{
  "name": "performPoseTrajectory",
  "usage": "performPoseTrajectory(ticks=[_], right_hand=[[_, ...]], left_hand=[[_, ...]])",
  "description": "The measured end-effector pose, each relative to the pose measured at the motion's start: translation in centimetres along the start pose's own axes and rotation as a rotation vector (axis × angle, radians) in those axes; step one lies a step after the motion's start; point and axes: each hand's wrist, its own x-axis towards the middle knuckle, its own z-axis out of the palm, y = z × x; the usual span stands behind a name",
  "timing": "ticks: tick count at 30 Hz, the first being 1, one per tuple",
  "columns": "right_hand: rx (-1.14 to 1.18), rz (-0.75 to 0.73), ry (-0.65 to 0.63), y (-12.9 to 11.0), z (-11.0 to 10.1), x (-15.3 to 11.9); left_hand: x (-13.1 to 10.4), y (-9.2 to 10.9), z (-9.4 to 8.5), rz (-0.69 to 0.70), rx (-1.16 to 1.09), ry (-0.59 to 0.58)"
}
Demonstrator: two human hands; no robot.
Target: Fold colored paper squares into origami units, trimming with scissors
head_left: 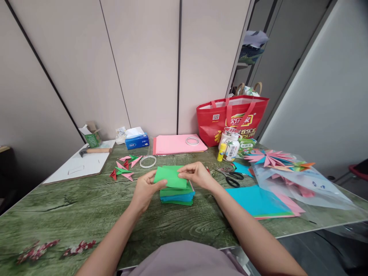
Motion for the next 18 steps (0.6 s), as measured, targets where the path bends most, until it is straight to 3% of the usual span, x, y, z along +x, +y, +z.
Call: performPoseTrajectory(ticks=[7,18], right_hand=[[-0.011,0.024,-0.123,0.3,-1.3,0.1],[0.008,-0.007,-0.114,0.1,-1.3,0.0]], left_hand=[[-0.6,1.3,0.5,0.011,-0.040,-0.232],[-0.1,0.0,-0.4,0.041,0.158,-0.209]])
